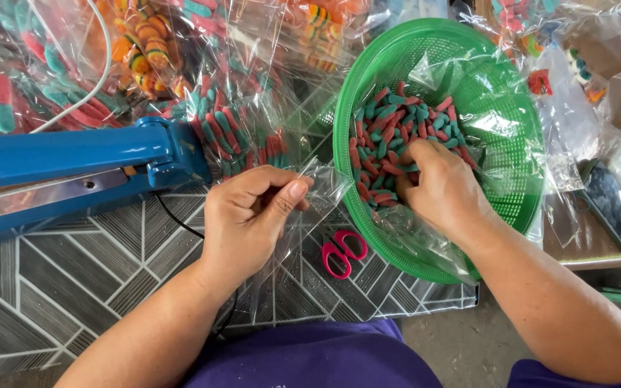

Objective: Picking small colorful candies from a basket and placing them into small plastic bags for individual packaging.

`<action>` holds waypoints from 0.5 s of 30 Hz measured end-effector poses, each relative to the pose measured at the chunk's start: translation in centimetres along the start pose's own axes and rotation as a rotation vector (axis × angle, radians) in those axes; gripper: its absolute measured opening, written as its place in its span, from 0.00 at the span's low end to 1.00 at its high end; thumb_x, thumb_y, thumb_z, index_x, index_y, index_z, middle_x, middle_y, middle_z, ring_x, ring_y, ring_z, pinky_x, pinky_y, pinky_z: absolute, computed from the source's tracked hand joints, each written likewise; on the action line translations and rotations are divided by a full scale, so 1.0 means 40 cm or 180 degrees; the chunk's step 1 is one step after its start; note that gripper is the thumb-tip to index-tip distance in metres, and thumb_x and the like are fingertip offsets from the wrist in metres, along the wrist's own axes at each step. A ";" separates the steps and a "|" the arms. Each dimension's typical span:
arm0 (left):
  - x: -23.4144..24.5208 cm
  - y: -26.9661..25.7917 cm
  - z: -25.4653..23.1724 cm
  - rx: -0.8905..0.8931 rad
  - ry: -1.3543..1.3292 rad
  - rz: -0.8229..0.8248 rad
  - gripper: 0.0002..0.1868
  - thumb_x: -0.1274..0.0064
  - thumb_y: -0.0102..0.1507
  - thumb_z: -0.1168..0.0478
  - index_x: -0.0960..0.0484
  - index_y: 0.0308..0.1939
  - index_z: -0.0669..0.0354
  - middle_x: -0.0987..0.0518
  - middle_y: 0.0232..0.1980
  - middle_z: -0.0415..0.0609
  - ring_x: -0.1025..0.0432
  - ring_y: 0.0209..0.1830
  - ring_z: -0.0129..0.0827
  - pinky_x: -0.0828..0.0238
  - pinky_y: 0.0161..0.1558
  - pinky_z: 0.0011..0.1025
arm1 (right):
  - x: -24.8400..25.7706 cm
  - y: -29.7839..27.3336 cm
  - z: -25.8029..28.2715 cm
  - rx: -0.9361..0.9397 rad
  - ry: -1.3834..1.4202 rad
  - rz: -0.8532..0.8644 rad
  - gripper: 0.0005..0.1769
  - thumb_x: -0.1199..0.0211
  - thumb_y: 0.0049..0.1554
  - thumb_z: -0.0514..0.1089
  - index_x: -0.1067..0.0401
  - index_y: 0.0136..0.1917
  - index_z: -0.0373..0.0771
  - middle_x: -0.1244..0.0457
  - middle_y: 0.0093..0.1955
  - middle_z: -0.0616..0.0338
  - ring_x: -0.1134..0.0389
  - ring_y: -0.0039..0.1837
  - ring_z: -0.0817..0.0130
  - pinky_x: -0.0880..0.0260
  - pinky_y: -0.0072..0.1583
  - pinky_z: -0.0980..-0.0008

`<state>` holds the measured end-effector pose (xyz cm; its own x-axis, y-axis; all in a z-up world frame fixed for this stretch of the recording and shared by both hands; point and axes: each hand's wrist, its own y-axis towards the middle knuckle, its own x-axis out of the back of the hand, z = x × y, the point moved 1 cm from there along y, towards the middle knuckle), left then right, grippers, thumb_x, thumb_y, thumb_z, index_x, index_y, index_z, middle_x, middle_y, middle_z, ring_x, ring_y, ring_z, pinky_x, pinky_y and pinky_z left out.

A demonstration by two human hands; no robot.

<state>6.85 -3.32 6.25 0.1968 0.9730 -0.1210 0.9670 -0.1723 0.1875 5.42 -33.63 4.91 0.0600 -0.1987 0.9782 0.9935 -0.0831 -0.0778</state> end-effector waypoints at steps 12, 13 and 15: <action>-0.001 0.000 -0.007 0.0004 0.0007 0.0001 0.07 0.42 0.66 0.67 0.12 0.35 0.66 0.18 0.23 0.52 0.32 0.11 0.25 0.35 0.16 0.20 | 0.141 0.017 -0.002 -0.0516 0.2781 0.0639 0.16 0.29 0.49 0.25 0.25 0.52 0.24 0.38 0.39 0.54 0.28 0.40 0.69 0.22 0.43 0.64; -0.001 0.001 -0.008 0.0041 -0.0003 0.0005 0.07 0.42 0.66 0.67 0.12 0.35 0.66 0.18 0.22 0.52 0.33 0.11 0.24 0.36 0.16 0.20 | 0.151 0.015 0.012 -0.0638 0.3120 0.0627 0.16 0.30 0.49 0.24 0.26 0.52 0.22 0.39 0.38 0.57 0.29 0.41 0.69 0.19 0.44 0.61; -0.002 0.002 -0.012 0.0056 -0.0015 0.0037 0.07 0.42 0.66 0.67 0.12 0.34 0.66 0.19 0.22 0.52 0.33 0.11 0.24 0.36 0.16 0.20 | 0.150 0.024 0.002 -0.0723 0.3142 0.0786 0.15 0.30 0.49 0.24 0.25 0.51 0.22 0.37 0.39 0.56 0.29 0.42 0.70 0.19 0.44 0.61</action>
<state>6.83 -3.36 6.73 0.2086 0.9701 -0.1237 0.9674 -0.1862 0.1717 6.73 -34.84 10.73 0.0515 -0.9369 0.3458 0.9167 -0.0931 -0.3887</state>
